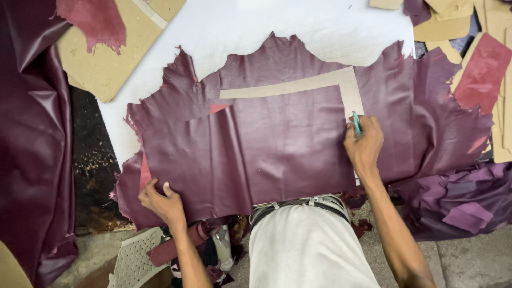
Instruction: The person places a cardboard pattern on a large piece of maroon leather, traces its outline with a pen, and cuts along the traced line. They then repeat the process with a smaller pattern on a separate piece of leather.
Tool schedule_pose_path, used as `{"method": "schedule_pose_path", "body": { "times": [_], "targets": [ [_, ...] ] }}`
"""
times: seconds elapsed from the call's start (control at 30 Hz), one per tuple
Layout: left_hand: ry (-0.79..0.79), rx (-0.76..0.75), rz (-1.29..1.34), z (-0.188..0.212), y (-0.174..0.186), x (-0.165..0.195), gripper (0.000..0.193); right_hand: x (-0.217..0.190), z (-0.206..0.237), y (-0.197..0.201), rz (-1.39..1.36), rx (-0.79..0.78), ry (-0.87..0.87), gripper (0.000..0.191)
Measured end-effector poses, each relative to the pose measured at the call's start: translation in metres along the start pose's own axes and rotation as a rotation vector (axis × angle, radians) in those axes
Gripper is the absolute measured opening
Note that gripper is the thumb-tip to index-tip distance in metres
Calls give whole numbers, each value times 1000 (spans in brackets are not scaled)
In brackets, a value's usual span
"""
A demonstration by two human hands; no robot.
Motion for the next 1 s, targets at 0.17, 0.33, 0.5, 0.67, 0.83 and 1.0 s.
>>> {"method": "schedule_pose_path", "body": {
  "times": [0.17,0.33,0.5,0.67,0.83,1.0],
  "targets": [
    [29,20,-10,0,-5,-2,38,-55,12,-21,-454,-281,136,36],
    [89,-33,-54,-6,1,-5,39,-70,23,-34,-206,-474,51,47],
    [247,-93,-22,-14,7,-7,32,-55,18,-29,-97,-413,54,44],
    [170,-109,-149,-12,-1,3,31,-53,17,-27,-93,-448,113,52],
    [206,-134,-50,-4,-5,1,26,-58,21,-20,-147,-462,96,52],
    [47,-59,2,-3,-7,11,29,-60,20,-21,-117,-481,93,56]
  ]
}}
Point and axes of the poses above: each hand's wrist, its own z-axis away from the middle knuckle, its own y-axis out of the back of the hand, x = y × z, the point moved 4 cm from there along -z, towards the middle knuckle, and after that the axes turned 14 degrees about y, right-handed, at the moved point
